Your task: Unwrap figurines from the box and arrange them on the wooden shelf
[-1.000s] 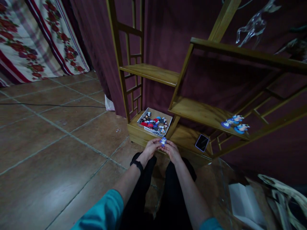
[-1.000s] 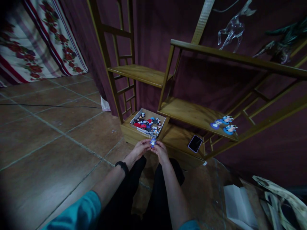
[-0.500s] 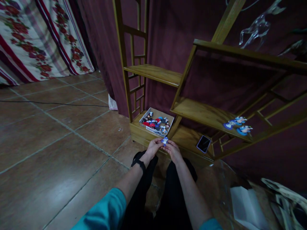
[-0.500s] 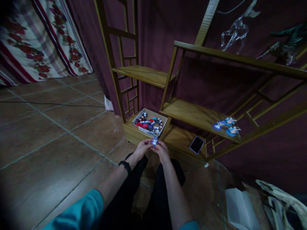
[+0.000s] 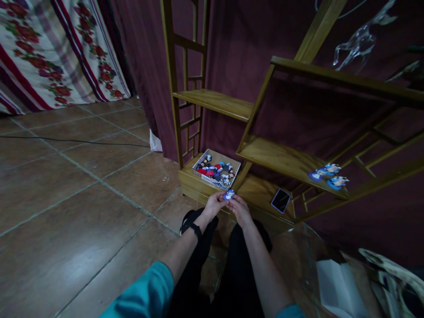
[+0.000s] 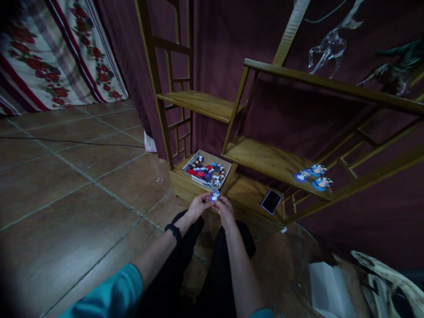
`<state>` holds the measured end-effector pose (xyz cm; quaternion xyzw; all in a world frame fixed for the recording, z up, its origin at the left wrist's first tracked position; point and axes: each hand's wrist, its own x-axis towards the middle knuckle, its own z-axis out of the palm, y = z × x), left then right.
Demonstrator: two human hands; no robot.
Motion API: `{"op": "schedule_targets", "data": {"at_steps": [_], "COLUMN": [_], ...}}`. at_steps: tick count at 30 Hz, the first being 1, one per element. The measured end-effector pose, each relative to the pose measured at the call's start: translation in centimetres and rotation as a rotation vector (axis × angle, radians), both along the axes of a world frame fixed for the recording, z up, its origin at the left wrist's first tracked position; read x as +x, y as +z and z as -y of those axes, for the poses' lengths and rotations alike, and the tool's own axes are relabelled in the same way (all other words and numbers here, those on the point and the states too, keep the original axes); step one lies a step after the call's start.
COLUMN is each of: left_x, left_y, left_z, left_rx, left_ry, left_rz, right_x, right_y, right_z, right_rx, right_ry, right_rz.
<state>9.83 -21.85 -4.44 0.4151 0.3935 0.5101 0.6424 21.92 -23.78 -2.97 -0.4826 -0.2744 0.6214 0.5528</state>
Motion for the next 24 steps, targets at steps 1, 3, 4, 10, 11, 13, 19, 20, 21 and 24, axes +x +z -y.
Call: {"op": "schedule_targets", "data": {"at_steps": [1,3,4,10,11,13,19,20,21,24], "left_x": [0.01,0.04,0.06,0.09,0.09,0.07,0.16,0.17,0.18,0.15], "left_y": [-0.06,-0.19,-0.25,-0.22,-0.16,-0.04,-0.16,-0.22,-0.28,-0.34], "left_z": [-0.03,-0.08,-0.09,-0.03,0.01,0.08,0.12,0.09,0.07,-0.01], "left_rx": [0.009,0.031,0.043,0.072,0.071,0.075,0.119,0.124,0.125,0.111], "left_ry": [0.008,0.023,0.029,0.054,0.052,0.045,0.056,0.061,0.063,0.051], "left_rz": [-0.006,-0.020,-0.025,-0.056,-0.062,-0.079,-0.133,-0.146,-0.155,-0.143], "right_x": [-0.01,-0.04,-0.06,-0.14,-0.15,-0.17,-0.30,-0.32,-0.33,-0.32], "right_y": [0.05,0.14,0.17,0.03,0.01,0.06,0.57,0.62,0.64,0.63], "right_z": [0.04,0.09,0.09,-0.13,-0.15,-0.12,0.23,0.27,0.28,0.25], "right_rx": [0.008,0.028,0.038,0.072,0.073,0.074,0.083,0.088,0.091,0.083], "right_ry": [0.011,0.033,0.042,0.073,0.069,0.069,0.071,0.070,0.069,0.061], "right_rz": [0.003,0.001,-0.002,-0.003,-0.006,-0.012,0.001,0.002,0.000,-0.010]}}
